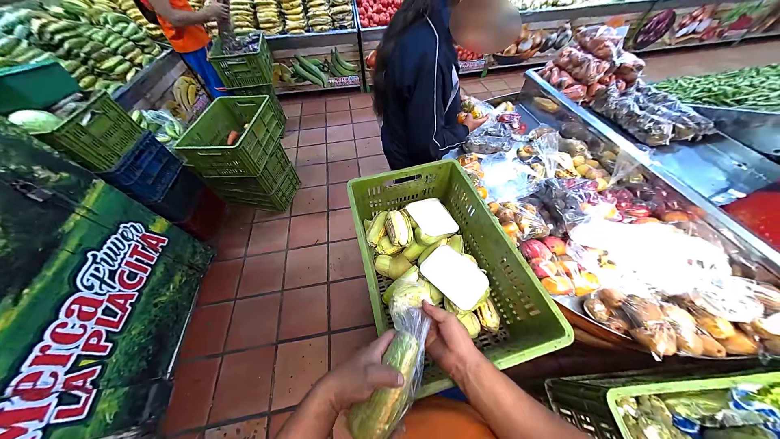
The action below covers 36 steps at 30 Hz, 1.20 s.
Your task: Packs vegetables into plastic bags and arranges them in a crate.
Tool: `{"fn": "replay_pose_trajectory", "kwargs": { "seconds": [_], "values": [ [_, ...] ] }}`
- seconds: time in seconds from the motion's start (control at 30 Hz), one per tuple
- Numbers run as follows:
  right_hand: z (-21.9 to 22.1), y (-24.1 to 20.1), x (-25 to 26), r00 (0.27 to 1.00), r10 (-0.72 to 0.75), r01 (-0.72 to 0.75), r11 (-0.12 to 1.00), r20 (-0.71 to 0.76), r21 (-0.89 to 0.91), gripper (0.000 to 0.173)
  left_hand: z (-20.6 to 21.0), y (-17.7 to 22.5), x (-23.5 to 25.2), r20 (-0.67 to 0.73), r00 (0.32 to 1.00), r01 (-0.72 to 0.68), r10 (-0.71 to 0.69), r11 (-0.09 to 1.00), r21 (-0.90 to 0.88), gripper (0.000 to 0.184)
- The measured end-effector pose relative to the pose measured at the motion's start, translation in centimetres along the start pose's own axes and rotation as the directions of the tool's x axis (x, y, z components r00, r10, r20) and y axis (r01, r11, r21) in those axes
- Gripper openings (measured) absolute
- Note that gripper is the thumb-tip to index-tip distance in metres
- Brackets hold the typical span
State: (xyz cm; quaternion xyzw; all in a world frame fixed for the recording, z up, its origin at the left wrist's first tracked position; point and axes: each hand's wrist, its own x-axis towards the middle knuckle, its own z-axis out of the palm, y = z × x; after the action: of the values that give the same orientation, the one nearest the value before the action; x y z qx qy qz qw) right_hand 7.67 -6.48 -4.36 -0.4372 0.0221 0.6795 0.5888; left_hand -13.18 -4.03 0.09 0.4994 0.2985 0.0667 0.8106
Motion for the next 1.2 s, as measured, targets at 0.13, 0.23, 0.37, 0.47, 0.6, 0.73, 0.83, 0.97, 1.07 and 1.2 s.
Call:
{"fn": "replay_pose_trajectory", "kwargs": {
  "seconds": [0.13, 0.23, 0.37, 0.47, 0.6, 0.73, 0.83, 0.97, 1.07, 1.2],
  "values": [
    [-1.7, -0.2, -0.3, 0.99, -0.074, 0.055, 0.987, 0.122, 0.151, 0.028, -1.4, -0.3, -1.5, 0.201, 0.97, -0.107, 0.137, 0.982, -0.153, 0.087],
    [-1.2, -1.7, -0.3, 0.98, -0.014, -0.031, 0.976, 0.2, 0.218, 0.036, -1.9, -1.0, -0.6, 0.271, 0.953, -0.095, 0.137, 0.982, -0.16, 0.079],
    [0.2, -4.7, -1.4, 0.899, -0.355, 0.38, 0.923, 0.256, -0.055, 0.025, -1.9, -1.5, 0.2, 0.156, 0.971, -0.142, 0.181, 0.962, -0.233, 0.072],
    [-1.2, -4.1, -0.5, 0.926, -0.328, 0.361, 0.913, 0.188, -0.188, 0.027, -1.6, -1.4, 0.9, 0.121, 0.982, -0.111, 0.144, 0.963, -0.244, 0.072],
    [-1.5, -5.4, -1.9, 0.865, -0.461, 0.49, 0.861, 0.199, -0.135, 0.025, -1.5, -1.2, 2.1, 0.133, 0.982, -0.101, 0.134, 0.969, -0.226, 0.073],
    [-2.7, -5.5, -2.3, 0.913, -0.198, 0.251, 0.962, 0.356, -0.109, 0.054, -0.7, -0.6, 1.7, 0.088, 0.956, -0.245, 0.278, 0.93, -0.275, 0.076],
    [-1.6, -4.9, -3.1, 0.836, 0.053, 0.114, 0.956, 0.546, -0.268, 0.083, 0.3, 0.7, 2.4, 0.031, 0.96, -0.278, 0.279, 0.96, -0.033, 0.087],
    [6.3, -7.3, -6.4, 0.849, -0.033, 0.276, 0.879, 0.527, -0.389, 0.025, 1.8, 2.4, 2.7, 0.005, 0.988, -0.149, 0.156, 0.93, 0.335, 0.085],
    [10.2, -8.9, -9.1, 0.808, 0.022, 0.36, 0.773, 0.589, -0.523, 0.019, 2.4, 5.0, 3.0, 0.026, 0.958, -0.274, 0.285, 0.886, 0.374, 0.047],
    [11.8, -13.6, -11.9, 0.629, -0.195, 0.6, 0.737, 0.753, -0.31, 0.018, 2.1, 7.0, 4.2, 0.152, 0.826, -0.562, 0.543, 0.768, 0.309, 0.022]
  ]
}}
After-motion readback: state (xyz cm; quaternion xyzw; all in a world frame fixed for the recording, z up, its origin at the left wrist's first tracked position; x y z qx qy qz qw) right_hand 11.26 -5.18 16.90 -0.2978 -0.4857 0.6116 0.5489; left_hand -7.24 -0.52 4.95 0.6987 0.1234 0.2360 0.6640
